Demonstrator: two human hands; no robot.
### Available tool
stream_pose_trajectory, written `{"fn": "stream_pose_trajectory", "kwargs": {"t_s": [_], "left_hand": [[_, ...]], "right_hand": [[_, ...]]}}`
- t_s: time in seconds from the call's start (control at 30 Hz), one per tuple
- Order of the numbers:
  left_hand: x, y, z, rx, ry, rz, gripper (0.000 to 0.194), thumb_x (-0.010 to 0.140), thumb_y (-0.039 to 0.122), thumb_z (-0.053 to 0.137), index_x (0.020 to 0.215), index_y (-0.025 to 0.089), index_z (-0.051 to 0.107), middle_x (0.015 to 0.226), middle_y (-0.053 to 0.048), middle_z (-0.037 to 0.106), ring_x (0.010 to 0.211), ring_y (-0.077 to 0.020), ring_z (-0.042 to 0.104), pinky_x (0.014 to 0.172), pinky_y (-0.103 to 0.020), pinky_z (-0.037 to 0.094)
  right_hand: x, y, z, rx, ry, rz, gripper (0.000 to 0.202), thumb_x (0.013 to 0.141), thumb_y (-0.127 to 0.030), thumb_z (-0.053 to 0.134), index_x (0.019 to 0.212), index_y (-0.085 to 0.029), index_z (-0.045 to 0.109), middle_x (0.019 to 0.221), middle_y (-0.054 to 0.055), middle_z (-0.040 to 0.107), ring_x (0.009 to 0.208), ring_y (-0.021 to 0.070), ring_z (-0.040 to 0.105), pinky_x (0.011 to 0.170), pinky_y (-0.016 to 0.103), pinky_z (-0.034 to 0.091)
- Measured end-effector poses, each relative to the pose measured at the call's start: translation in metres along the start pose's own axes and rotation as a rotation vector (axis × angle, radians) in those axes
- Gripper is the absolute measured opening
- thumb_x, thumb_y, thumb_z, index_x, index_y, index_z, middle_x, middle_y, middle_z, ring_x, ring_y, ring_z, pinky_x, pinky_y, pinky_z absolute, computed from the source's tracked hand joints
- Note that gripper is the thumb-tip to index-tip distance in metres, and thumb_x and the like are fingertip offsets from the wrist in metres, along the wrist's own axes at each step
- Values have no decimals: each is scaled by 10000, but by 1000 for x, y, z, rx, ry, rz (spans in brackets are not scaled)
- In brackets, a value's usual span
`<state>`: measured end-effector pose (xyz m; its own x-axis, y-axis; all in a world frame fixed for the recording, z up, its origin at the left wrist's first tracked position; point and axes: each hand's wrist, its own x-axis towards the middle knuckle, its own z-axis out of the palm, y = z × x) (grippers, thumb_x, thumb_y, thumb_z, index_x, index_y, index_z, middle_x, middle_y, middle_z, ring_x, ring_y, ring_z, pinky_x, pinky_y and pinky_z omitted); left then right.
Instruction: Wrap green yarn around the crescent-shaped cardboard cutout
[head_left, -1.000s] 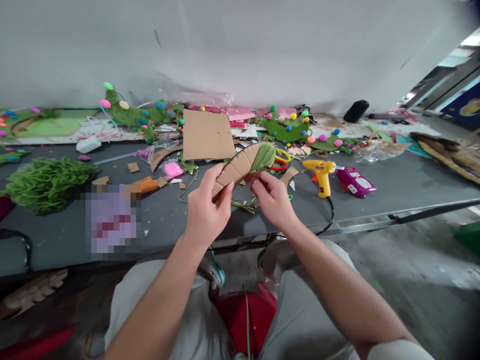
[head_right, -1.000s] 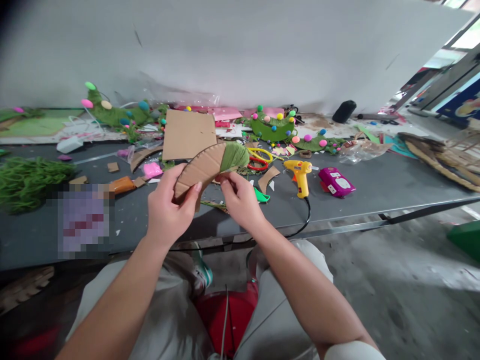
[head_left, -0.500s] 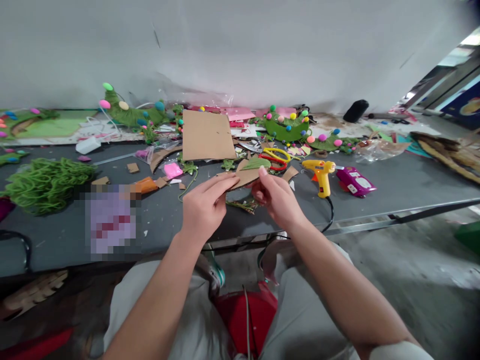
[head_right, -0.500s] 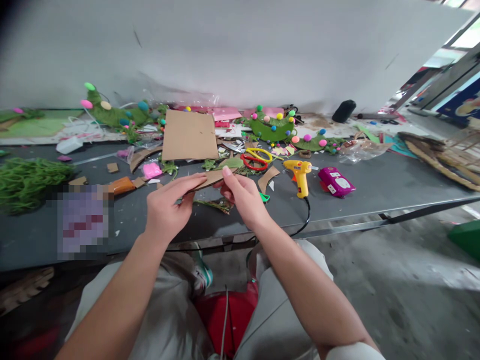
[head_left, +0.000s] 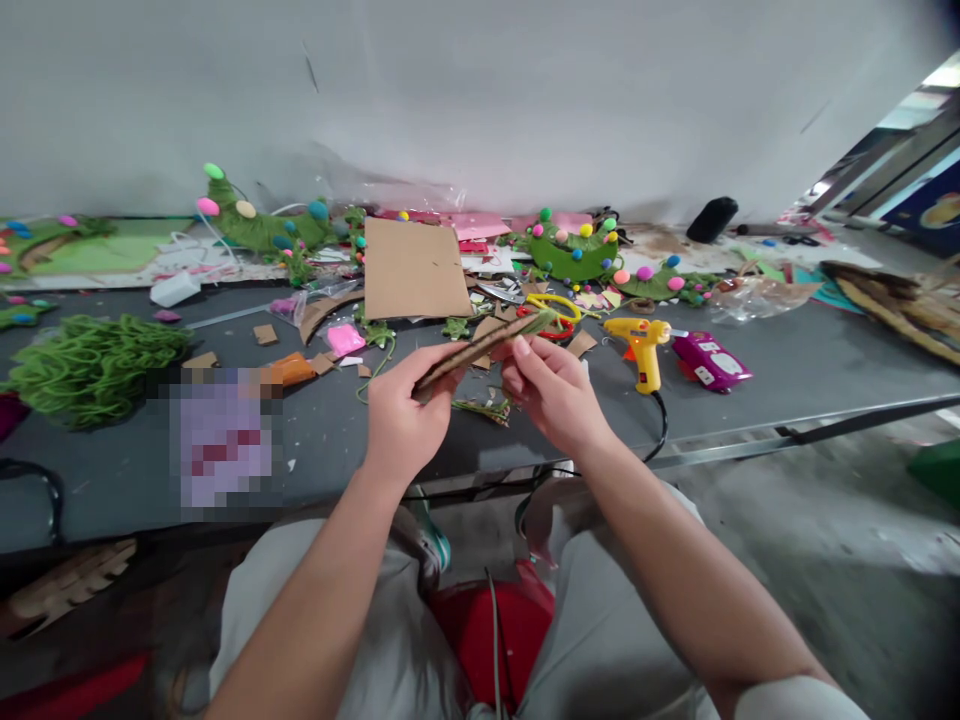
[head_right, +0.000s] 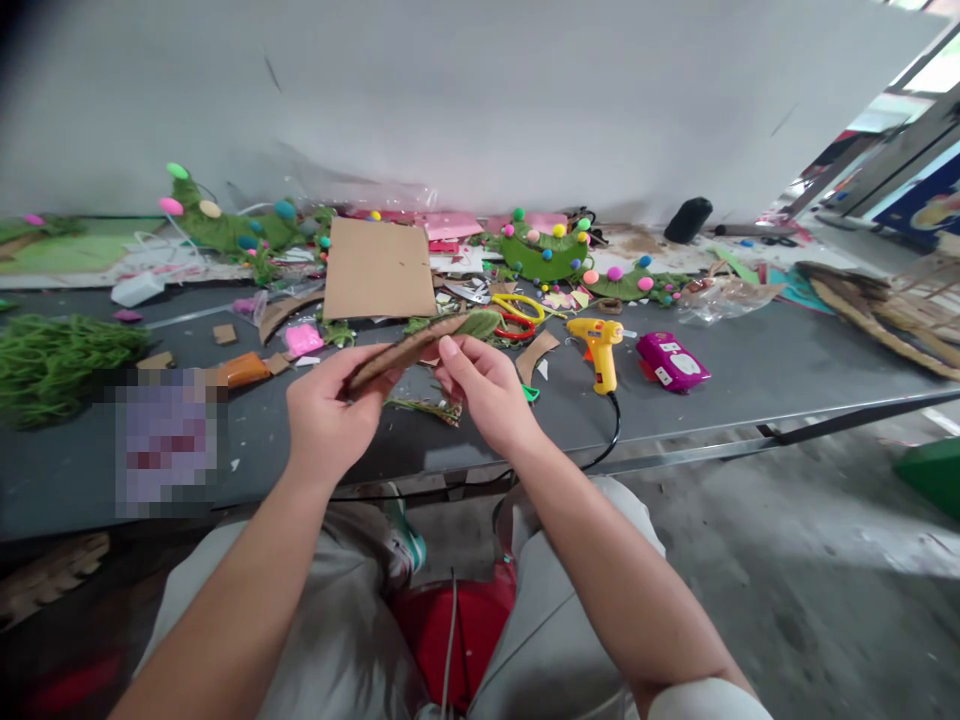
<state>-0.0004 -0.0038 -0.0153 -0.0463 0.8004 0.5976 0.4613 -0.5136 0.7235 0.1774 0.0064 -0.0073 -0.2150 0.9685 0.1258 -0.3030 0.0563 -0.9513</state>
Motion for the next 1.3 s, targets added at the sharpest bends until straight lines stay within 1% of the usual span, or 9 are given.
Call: {"fn": "stream_pose_trajectory", "kwargs": {"t_s": [0.13, 0.27, 0.37, 0.47, 0.57, 0.63, 0.87, 1.07, 1.3], "left_hand": [[5, -1, -1, -14, 36, -144, 243, 815, 219, 745, 1052, 172, 741, 880, -8, 747, 780, -173, 670, 715, -253, 536], [6, -9, 1, -243, 48, -300, 305, 785, 287, 792, 1057, 172, 716, 910, -27, 736, 804, -183, 663, 719, -259, 518], [6, -12, 3, -488, 77, -389, 338, 759, 283, 820, 1057, 169, 707, 972, -51, 744, 859, -199, 683, 783, -290, 539], [7, -8, 6, -695, 85, -502, 353, 722, 259, 849, 1022, 159, 694, 992, -65, 749, 872, -209, 701, 813, -330, 563], [5, -1, 10, -822, 32, -637, 412, 677, 234, 877, 1022, 150, 668, 1001, -71, 751, 858, -207, 710, 806, -345, 577], [2, 3, 14, -860, -12, -695, 455, 657, 219, 886, 1036, 152, 644, 983, -65, 747, 835, -201, 709, 783, -344, 581], [-3, 4, 18, -805, -204, -658, 538, 709, 235, 867, 1171, 189, 595, 1077, -63, 740, 932, -212, 710, 834, -338, 576], [5, -3, 8, -655, -222, -527, 411, 784, 327, 830, 1131, 164, 681, 1112, -89, 752, 1004, -215, 699, 866, -298, 555], [4, -9, 4, -620, -187, -585, 274, 803, 380, 807, 971, 175, 736, 837, -35, 724, 740, -153, 665, 620, -225, 528]], "right_hand": [[1, -3, -5, 31, 42, -60, 283, 901, -467, 682, 869, -186, 676, 614, -41, 449, 562, 91, 361, 541, 240, 284], [2, -6, -12, -16, 100, -94, 266, 877, -451, 696, 821, -192, 671, 613, -33, 471, 563, 98, 396, 537, 244, 309], [4, -5, -16, -246, 167, -143, 287, 857, -439, 717, 750, -183, 647, 620, -29, 501, 567, 98, 414, 545, 251, 329], [7, 0, -18, -516, 159, -112, 311, 830, -473, 741, 771, -174, 680, 724, 9, 625, 672, 131, 531, 636, 264, 428], [9, 5, -17, -446, 104, -83, 350, 861, -535, 694, 914, -190, 711, 924, 40, 701, 874, 171, 627, 797, 281, 493], [10, 7, -16, -353, 112, -85, 379, 878, -574, 659, 887, -195, 678, 894, 27, 675, 847, 158, 616, 779, 269, 491], [8, 0, -14, -395, 84, 11, 493, 839, -582, 690, 641, -187, 472, 606, -49, 388, 577, 89, 345, 535, 248, 276], [9, -6, -19, -535, -96, 5, 489, 852, -585, 666, 654, -188, 459, 621, -46, 412, 605, 93, 359, 549, 251, 272], [9, -3, -20, -511, -146, 32, 403, 855, -525, 694, 763, -151, 578, 694, -32, 467, 642, 92, 391, 571, 247, 302]]}}
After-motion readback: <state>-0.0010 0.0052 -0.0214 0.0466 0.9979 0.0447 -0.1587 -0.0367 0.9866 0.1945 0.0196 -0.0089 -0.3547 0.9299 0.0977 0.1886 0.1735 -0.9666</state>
